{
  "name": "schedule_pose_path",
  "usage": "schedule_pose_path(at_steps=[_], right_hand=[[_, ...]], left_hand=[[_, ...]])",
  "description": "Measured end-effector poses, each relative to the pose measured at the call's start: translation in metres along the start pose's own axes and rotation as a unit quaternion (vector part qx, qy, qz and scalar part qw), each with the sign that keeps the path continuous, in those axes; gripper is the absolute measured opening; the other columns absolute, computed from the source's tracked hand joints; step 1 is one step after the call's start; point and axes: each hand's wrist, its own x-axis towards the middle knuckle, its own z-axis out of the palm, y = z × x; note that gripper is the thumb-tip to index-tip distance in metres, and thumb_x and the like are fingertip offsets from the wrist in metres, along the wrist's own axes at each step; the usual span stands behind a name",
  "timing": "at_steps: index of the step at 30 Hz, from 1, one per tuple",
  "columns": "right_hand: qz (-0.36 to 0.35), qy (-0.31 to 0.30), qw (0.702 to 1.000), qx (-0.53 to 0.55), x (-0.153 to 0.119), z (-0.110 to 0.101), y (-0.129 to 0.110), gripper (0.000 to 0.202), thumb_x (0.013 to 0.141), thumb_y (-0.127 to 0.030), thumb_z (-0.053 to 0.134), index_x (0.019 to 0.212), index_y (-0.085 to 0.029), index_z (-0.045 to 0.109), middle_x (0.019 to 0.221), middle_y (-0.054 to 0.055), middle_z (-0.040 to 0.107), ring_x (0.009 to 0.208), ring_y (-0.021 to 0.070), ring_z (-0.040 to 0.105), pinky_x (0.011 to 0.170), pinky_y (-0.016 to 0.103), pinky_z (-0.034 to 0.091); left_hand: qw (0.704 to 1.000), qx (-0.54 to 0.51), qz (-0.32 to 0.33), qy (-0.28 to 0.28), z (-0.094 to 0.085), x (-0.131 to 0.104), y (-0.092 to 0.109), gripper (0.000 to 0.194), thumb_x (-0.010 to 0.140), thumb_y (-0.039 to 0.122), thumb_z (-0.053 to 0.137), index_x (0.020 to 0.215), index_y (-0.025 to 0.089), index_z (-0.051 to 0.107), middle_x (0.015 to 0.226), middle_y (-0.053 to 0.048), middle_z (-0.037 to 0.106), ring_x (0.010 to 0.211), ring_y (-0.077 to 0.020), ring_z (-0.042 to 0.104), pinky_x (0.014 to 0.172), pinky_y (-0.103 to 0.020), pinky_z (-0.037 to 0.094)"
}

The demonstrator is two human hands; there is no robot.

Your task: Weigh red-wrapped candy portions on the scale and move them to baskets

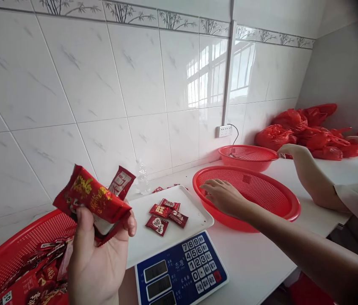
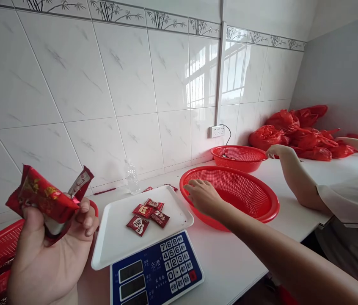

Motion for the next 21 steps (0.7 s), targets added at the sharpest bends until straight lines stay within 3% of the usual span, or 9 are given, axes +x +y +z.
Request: schedule_pose_path(at_steps=[4,10,16,21], right_hand=[[-0.064,-0.05,0.995,0.051,0.0,0.007,-0.027,0.035,0.092,-0.032,0.049,0.123,-0.021,0.058,0.124,0.009,0.062,0.112,0.0241,0.057,0.091,0.036,0.044],[-0.111,-0.094,0.986,0.077,0.005,0.023,-0.073,0.033,0.086,-0.041,0.055,0.111,-0.023,0.064,0.099,0.009,0.071,0.088,0.0256,0.065,0.068,0.032,0.047],[-0.077,-0.085,0.991,0.066,0.01,0.034,-0.074,0.03,0.09,-0.024,0.043,0.114,-0.023,0.062,0.101,0.009,0.071,0.087,0.0233,0.066,0.066,0.029,0.044],[-0.011,-0.056,0.998,0.032,0.008,0.027,-0.052,0.033,0.091,-0.016,0.036,0.112,-0.02,0.061,0.098,0.009,0.072,0.083,0.0231,0.068,0.063,0.028,0.043]], left_hand=[[1.0,0.01,0.009,-0.009,0.0,0.0,0.0,0.033,0.072,0.051,0.071,0.083,0.02,0.068,0.072,-0.002,0.065,0.063,-0.0155,0.057,0.048,-0.024,0.051],[1.0,0.012,0.018,-0.017,0.003,0.0,0.003,0.03,0.073,0.05,0.071,0.083,0.021,0.068,0.073,-0.001,0.065,0.065,-0.0151,0.057,0.048,-0.023,0.05],[1.0,0.003,0.021,-0.016,0.001,0.0,0.003,0.029,0.072,0.048,0.073,0.085,0.022,0.068,0.074,0.0,0.065,0.065,-0.0157,0.058,0.047,-0.024,0.05],[1.0,0.008,0.009,-0.014,0.0,0.001,0.001,0.035,0.068,0.05,0.076,0.083,0.02,0.068,0.072,0.0,0.065,0.064,-0.0156,0.056,0.047,-0.024,0.05]])
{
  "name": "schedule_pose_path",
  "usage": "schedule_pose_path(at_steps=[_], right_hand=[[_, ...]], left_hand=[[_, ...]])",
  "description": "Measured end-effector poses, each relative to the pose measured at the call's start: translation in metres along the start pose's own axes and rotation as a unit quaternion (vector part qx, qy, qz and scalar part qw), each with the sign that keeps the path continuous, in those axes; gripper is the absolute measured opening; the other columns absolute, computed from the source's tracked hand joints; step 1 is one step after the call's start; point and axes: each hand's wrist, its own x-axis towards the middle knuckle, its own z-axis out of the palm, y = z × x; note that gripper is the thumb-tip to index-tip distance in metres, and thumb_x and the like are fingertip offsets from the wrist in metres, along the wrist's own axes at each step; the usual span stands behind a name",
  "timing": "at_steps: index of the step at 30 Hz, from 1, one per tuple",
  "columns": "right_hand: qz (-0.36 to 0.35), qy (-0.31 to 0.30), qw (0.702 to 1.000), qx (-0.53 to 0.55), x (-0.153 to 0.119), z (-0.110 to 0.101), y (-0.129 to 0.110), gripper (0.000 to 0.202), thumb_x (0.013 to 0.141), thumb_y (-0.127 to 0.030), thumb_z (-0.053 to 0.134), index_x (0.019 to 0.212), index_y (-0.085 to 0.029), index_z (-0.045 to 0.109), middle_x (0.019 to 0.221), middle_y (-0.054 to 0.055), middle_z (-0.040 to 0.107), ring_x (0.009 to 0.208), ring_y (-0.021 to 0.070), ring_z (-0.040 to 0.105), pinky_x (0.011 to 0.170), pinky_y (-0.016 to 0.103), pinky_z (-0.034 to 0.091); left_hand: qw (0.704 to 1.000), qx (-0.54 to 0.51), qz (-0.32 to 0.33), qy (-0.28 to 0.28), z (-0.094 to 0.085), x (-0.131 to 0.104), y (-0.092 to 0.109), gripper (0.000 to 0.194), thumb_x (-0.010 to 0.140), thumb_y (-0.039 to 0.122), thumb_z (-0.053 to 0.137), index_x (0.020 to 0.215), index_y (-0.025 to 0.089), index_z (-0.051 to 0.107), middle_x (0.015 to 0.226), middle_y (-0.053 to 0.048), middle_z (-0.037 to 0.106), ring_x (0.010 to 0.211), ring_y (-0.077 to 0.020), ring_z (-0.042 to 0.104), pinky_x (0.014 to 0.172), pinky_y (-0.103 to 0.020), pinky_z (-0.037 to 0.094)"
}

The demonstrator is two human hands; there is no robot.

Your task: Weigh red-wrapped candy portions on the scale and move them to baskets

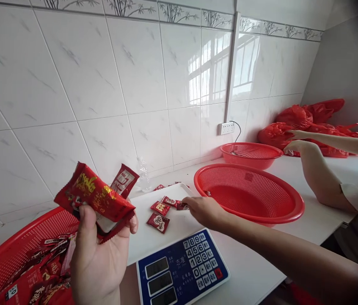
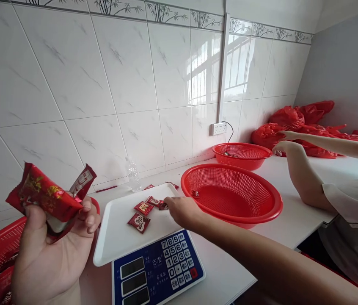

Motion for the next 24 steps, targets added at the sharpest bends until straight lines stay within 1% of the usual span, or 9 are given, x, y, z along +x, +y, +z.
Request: schedule_pose_path(at_steps=[7,8,10,13,16,18,20,22,24], right_hand=[[0.109,0.035,0.993,-0.039,-0.006,-0.025,0.058,0.037,0.094,-0.019,0.029,0.116,-0.012,0.059,0.091,0.017,0.07,0.081,0.0311,0.067,0.062,0.038,0.046],[0.109,0.031,0.993,-0.037,-0.007,-0.025,0.061,0.038,0.094,-0.019,0.03,0.117,-0.011,0.059,0.094,0.018,0.069,0.085,0.0325,0.067,0.064,0.04,0.047],[0.086,0.023,0.996,-0.026,-0.006,-0.023,0.06,0.038,0.094,-0.023,0.034,0.123,-0.012,0.057,0.113,0.02,0.065,0.104,0.0338,0.061,0.076,0.044,0.048],[0.014,-0.007,1.0,0.009,0.001,-0.014,0.04,0.048,0.095,-0.037,0.041,0.139,-0.017,0.044,0.145,0.015,0.041,0.135,0.0301,0.034,0.104,0.044,0.035],[-0.056,-0.071,0.995,0.051,0.017,-0.001,0.008,0.064,0.092,-0.059,0.037,0.147,-0.026,0.032,0.157,0.01,0.02,0.143,0.0319,0.011,0.111,0.05,0.023],[-0.087,-0.111,0.987,0.072,0.03,0.007,-0.014,0.076,0.086,-0.071,0.036,0.149,-0.031,0.024,0.158,0.011,0.015,0.142,0.0377,0.008,0.108,0.058,0.022],[-0.109,-0.136,0.981,0.084,0.043,0.015,-0.032,0.082,0.084,-0.074,0.036,0.151,-0.031,0.018,0.157,0.014,0.013,0.141,0.0417,0.008,0.105,0.064,0.022],[-0.132,-0.147,0.976,0.087,0.051,0.022,-0.047,0.084,0.082,-0.075,0.039,0.15,-0.029,0.02,0.156,0.016,0.015,0.14,0.044,0.012,0.103,0.067,0.021],[-0.162,-0.139,0.973,0.085,0.054,0.026,-0.058,0.081,0.08,-0.074,0.043,0.147,-0.03,0.03,0.154,0.016,0.022,0.139,0.0438,0.016,0.103,0.066,0.02]], left_hand=[[1.0,-0.018,0.016,-0.006,0.005,-0.003,0.001,0.031,0.07,0.046,0.076,0.087,0.023,0.067,0.074,0.002,0.065,0.064,-0.0148,0.058,0.048,-0.023,0.052],[1.0,-0.016,0.017,-0.009,0.006,-0.003,0.001,0.03,0.071,0.046,0.075,0.087,0.022,0.067,0.075,0.002,0.065,0.064,-0.0148,0.058,0.048,-0.023,0.052],[1.0,-0.008,0.02,-0.015,0.006,-0.004,0.001,0.029,0.072,0.047,0.074,0.085,0.022,0.068,0.076,0.001,0.065,0.065,-0.0149,0.058,0.049,-0.024,0.052],[0.999,0.005,0.02,-0.025,0.005,-0.004,0.001,0.031,0.073,0.049,0.072,0.084,0.02,0.068,0.074,0.0,0.064,0.065,-0.0151,0.057,0.051,-0.024,0.052],[0.999,0.018,0.022,-0.024,0.003,-0.002,0.0,0.034,0.072,0.052,0.071,0.083,0.019,0.067,0.072,-0.001,0.063,0.063,-0.015,0.056,0.051,-0.024,0.052],[0.999,0.023,0.022,-0.019,0.002,-0.001,0.0,0.036,0.07,0.052,0.072,0.084,0.02,0.066,0.071,-0.001,0.062,0.062,-0.0152,0.056,0.05,-0.024,0.052],[0.999,0.024,0.022,-0.011,0.002,-0.001,0.0,0.037,0.068,0.053,0.074,0.085,0.02,0.065,0.07,0.0,0.061,0.062,-0.0151,0.056,0.049,-0.024,0.051],[0.999,0.026,0.022,-0.007,0.002,0.0,0.0,0.038,0.067,0.053,0.075,0.083,0.02,0.065,0.071,0.0,0.061,0.061,-0.0146,0.056,0.049,-0.023,0.051],[0.999,0.029,0.022,-0.012,0.002,0.0,-0.001,0.039,0.067,0.053,0.074,0.081,0.019,0.065,0.071,0.0,0.061,0.061,-0.0142,0.055,0.049,-0.023,0.051]])
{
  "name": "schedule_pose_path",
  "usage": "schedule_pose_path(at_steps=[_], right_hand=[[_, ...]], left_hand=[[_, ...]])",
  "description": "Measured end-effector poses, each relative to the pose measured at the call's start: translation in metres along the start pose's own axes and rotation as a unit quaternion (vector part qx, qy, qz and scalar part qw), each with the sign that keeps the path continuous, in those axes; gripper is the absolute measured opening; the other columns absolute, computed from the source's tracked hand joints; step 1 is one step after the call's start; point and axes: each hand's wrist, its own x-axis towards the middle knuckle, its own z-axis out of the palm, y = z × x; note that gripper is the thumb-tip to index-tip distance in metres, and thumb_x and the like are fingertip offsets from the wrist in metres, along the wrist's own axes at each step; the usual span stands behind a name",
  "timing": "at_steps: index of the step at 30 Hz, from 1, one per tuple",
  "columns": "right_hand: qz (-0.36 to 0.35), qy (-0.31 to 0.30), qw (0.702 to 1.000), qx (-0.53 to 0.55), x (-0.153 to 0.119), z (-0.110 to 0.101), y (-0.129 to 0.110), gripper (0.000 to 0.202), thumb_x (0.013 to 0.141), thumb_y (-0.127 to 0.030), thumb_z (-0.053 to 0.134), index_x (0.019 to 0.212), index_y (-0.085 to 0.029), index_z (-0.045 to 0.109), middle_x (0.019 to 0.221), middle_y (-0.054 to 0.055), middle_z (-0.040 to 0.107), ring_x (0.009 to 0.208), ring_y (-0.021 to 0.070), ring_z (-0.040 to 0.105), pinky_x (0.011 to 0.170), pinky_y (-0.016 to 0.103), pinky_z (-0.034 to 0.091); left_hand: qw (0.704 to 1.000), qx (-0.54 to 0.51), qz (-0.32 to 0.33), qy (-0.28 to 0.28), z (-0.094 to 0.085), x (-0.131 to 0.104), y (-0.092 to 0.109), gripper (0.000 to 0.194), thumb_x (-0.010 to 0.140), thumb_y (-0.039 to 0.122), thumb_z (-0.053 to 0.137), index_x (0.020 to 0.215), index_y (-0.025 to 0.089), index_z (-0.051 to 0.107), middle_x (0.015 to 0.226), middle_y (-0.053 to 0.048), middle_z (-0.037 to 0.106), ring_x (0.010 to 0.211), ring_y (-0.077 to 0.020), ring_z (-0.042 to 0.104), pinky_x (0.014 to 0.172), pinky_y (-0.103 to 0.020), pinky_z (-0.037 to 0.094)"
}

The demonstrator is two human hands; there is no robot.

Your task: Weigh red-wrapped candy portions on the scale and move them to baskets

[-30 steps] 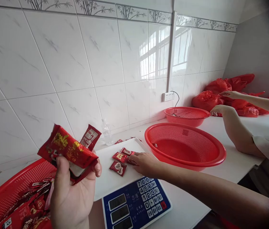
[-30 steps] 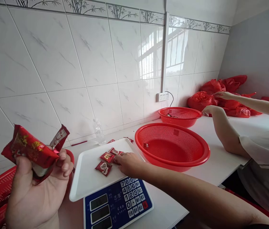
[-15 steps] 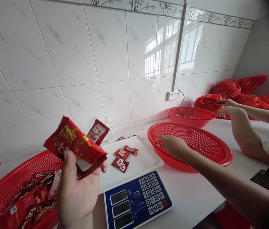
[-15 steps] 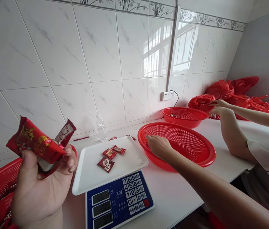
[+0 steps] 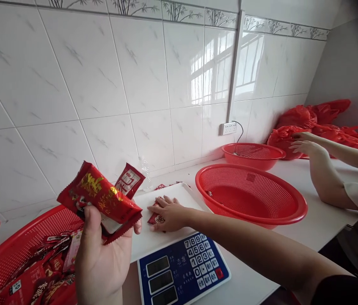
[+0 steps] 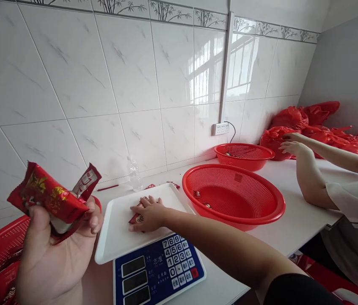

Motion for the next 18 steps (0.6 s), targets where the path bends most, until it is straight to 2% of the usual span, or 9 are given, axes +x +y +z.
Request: schedule_pose_path(at_steps=[2,5,8,12,18], right_hand=[[-0.036,0.019,0.999,-0.012,0.002,0.004,-0.006,0.071,0.082,-0.068,0.047,0.141,-0.031,0.041,0.148,0.013,0.035,0.136,0.04,0.027,0.103,0.062,0.024],[-0.079,0.052,0.995,-0.034,0.001,0.006,-0.01,0.051,0.087,-0.056,0.05,0.131,-0.03,0.053,0.132,0.01,0.052,0.12,0.0323,0.047,0.097,0.051,0.036],[-0.1,0.075,0.991,-0.056,0.002,0.007,-0.008,0.032,0.092,-0.04,0.049,0.119,-0.028,0.061,0.121,0.008,0.059,0.102,0.0264,0.057,0.088,0.043,0.043],[-0.119,0.099,0.984,-0.086,0.001,0.01,-0.002,0.026,0.091,-0.021,0.049,0.113,-0.025,0.063,0.117,0.009,0.06,0.087,0.0218,0.063,0.074,0.034,0.047],[-0.128,0.159,0.974,-0.098,-0.009,0.009,0.007,0.026,0.091,-0.018,0.047,0.112,-0.023,0.061,0.112,0.008,0.063,0.074,0.0161,0.063,0.063,0.027,0.046]], left_hand=[[1.0,0.0,-0.001,-0.005,0.0,0.0,0.0,0.037,0.068,0.053,0.074,0.081,0.019,0.065,0.07,0.0,0.062,0.062,-0.0144,0.056,0.05,-0.022,0.051],[1.0,-0.009,-0.002,-0.006,-0.002,0.001,-0.001,0.034,0.069,0.052,0.074,0.084,0.022,0.066,0.069,0.0,0.063,0.064,-0.0151,0.059,0.05,-0.022,0.051],[1.0,-0.016,-0.003,-0.002,-0.003,0.001,-0.002,0.033,0.07,0.051,0.074,0.086,0.023,0.066,0.071,0.001,0.065,0.066,-0.0154,0.06,0.05,-0.021,0.052],[1.0,-0.012,0.004,-0.028,-0.002,0.001,-0.005,0.029,0.073,0.049,0.072,0.085,0.023,0.067,0.071,0.001,0.065,0.068,-0.0157,0.061,0.05,-0.022,0.052],[0.998,0.02,0.003,-0.064,0.001,0.003,-0.01,0.031,0.077,0.051,0.067,0.079,0.02,0.068,0.069,0.001,0.063,0.06,-0.0123,0.056,0.05,-0.022,0.051]])
